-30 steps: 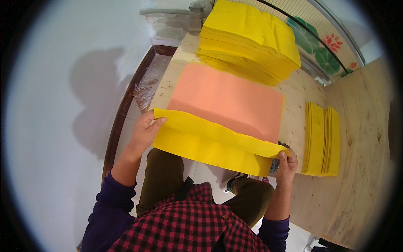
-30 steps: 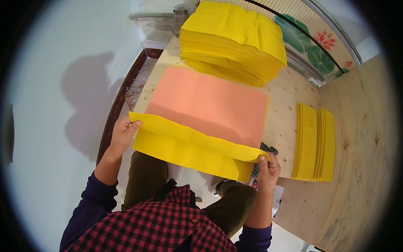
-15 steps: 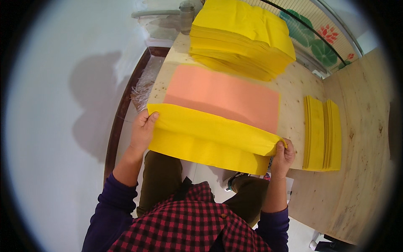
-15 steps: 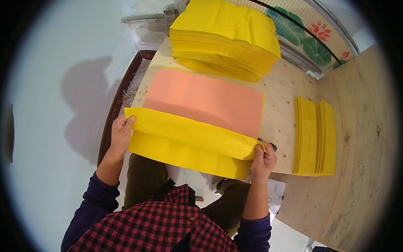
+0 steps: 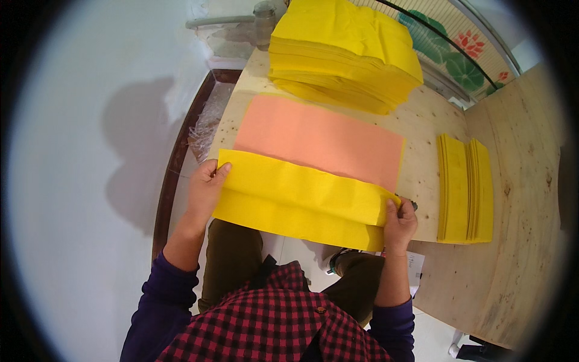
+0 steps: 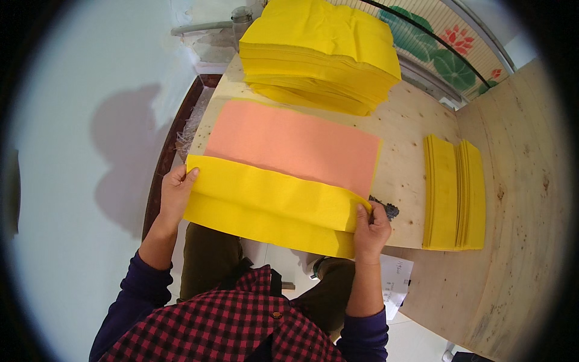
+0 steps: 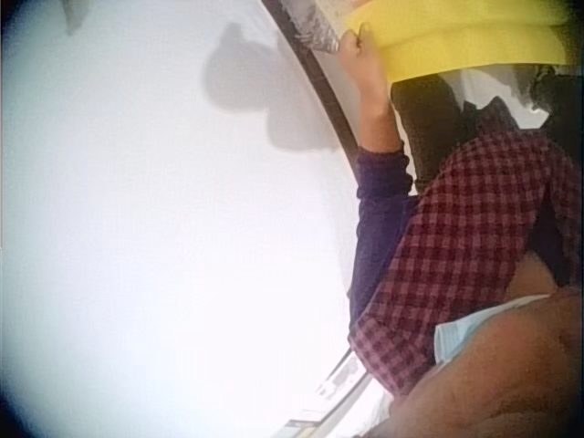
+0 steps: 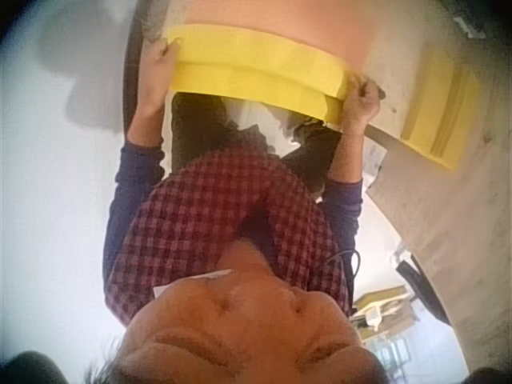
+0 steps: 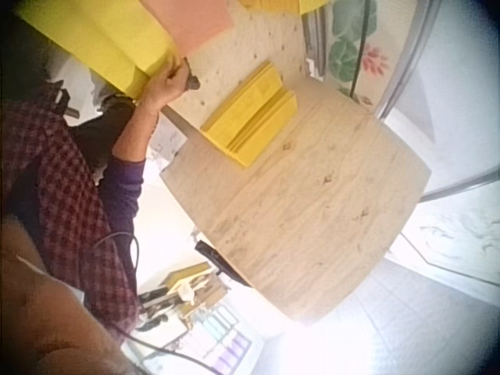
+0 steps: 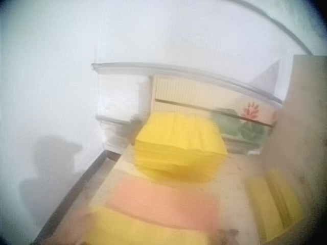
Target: The person folds yellow paper sheets on a wooden table, aligning edges and pressing creases. They stack folded sheets and continue folding additional sheets from a nearby pile.
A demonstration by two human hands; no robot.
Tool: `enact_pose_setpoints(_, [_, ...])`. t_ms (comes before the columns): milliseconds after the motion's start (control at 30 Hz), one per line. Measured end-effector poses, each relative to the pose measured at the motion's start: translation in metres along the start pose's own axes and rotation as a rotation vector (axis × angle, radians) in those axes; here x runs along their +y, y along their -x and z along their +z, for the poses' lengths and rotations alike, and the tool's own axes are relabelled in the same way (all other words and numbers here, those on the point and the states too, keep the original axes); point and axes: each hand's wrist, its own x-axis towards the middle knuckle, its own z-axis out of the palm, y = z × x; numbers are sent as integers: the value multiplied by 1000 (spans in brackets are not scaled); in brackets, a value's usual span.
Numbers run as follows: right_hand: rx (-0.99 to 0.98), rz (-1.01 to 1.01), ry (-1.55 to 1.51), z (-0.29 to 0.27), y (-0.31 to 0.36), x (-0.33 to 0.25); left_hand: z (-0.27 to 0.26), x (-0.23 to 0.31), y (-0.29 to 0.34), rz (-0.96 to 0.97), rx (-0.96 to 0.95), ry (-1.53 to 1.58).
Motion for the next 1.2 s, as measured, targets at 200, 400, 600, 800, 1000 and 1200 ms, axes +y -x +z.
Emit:
enact_pose_setpoints(200, [-26, -24, 38, 3, -1, 9, 1, -16, -3, 175, 93, -344])
enact_pose_setpoints(400, [-46, -24, 65, 3, -1, 9, 3, -9, -3, 310, 117, -476])
enact_pose_setpoints(600, [-25, -26, -85, 8, -1, 11, 5, -5, -4, 299, 127, -499])
enact_pose_setpoints(800, [-25, 34, -117, 8, -1, 10, 2, -11, -13, 194, 58, -430])
enact_pose_setpoints(1000, [-44, 30, -13, 5, -5, 4, 3, -24, -16, 174, 42, -375])
enact_pose_setpoints(1200, [-11, 30, 97, 7, -7, 3, 2, -27, -21, 163, 16, -392])
